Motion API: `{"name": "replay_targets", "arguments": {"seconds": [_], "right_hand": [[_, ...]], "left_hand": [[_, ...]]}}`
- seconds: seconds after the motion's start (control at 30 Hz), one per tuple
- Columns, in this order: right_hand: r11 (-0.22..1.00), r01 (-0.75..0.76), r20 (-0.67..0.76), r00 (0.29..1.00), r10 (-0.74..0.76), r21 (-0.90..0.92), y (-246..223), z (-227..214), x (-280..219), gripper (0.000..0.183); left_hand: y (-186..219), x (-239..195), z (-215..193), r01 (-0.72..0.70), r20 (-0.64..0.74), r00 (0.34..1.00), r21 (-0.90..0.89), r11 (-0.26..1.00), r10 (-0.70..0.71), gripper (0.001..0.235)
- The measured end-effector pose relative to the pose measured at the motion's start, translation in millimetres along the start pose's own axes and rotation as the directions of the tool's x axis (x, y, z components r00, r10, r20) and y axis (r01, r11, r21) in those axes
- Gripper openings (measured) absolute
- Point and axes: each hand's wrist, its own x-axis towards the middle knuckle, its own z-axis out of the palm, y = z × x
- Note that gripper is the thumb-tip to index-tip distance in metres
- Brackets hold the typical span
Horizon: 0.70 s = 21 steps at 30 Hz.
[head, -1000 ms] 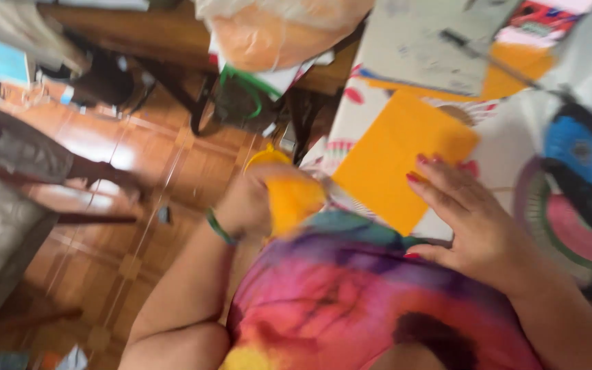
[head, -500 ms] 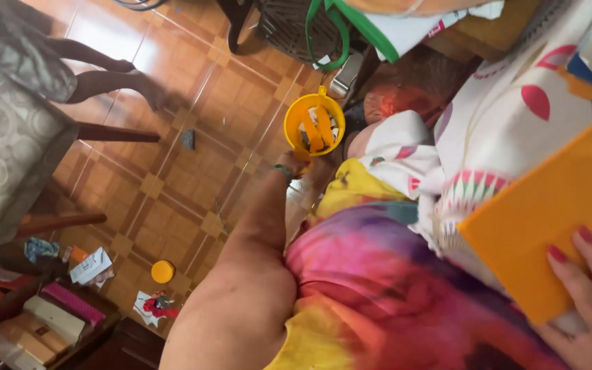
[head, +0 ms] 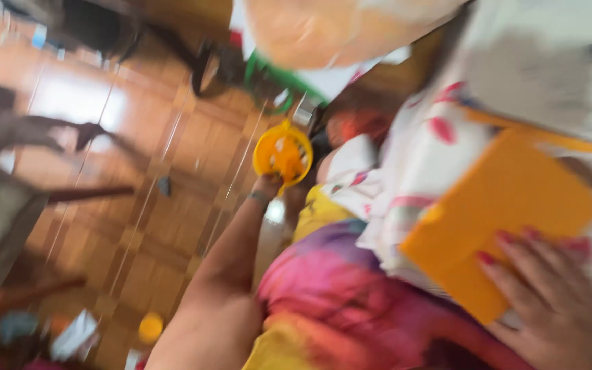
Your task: Cutting out patterns from orange fabric using an electric fabric cutter and marking with a pen.
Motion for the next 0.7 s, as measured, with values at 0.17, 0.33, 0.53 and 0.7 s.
{"name": "replay_targets", "arguments": {"seconds": [0.17, 0.33, 0.53, 0.7], "right_hand": [[1.0, -0.013, 0.079, 0.997, 0.015, -0.021, -10.8, -17.3, 18.3, 0.084], [0.998, -0.021, 0.052, 0.998, 0.024, -0.058, -16.7, -22.8, 14.4, 0.081], [0.999, 0.028, -0.027, 0.999, -0.029, -0.036, -19.0, -27.1, 4.8, 0.085], [0.999, 0.009, 0.004, 1.0, -0.009, -0.034, -13.1, -16.2, 0.4, 0.079]], "left_hand": [[-4.3, -86.0, -114.5, -0.171, 0.104, 0.784, -0.911, -0.375, -0.611, 0.028], [3.2, -237.3, -312.8, -0.499, -0.542, 0.404, -0.806, 0.318, -0.737, 0.022], [75.1, -327.9, -446.9, -0.703, -0.98, 0.156, -0.2, 0.682, -0.126, 0.047], [108.6, -307.9, -453.4, -0.507, -0.94, 0.322, -0.07, 0.859, 0.113, 0.081]]}}
